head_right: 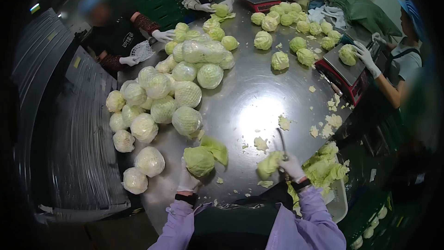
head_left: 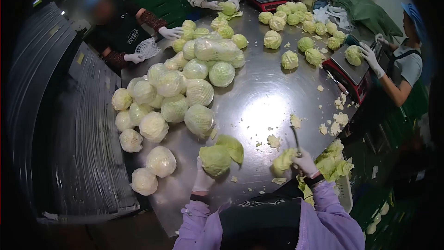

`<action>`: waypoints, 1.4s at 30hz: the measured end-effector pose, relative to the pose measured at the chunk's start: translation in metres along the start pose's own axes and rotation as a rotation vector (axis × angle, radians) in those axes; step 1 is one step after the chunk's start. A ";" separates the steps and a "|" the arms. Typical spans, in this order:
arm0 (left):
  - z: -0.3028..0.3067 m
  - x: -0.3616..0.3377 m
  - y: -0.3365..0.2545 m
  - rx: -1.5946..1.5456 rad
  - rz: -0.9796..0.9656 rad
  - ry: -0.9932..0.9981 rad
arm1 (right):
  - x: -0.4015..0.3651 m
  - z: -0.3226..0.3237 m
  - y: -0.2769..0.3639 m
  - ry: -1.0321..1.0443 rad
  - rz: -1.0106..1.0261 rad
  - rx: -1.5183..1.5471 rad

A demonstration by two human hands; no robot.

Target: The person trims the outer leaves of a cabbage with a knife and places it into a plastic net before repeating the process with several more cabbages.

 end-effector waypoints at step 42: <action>-0.046 0.056 0.010 1.232 -0.019 0.358 | 0.118 0.046 0.014 0.018 -0.113 0.004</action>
Point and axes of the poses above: each hand's wrist, its own x-axis towards the middle knuckle, its own z-axis out of the back of the hand, y = z × x, the point moved 2 cm from there along x, towards the middle knuckle, and after that the axes turned 14 degrees about x, right-handed, at the moved point
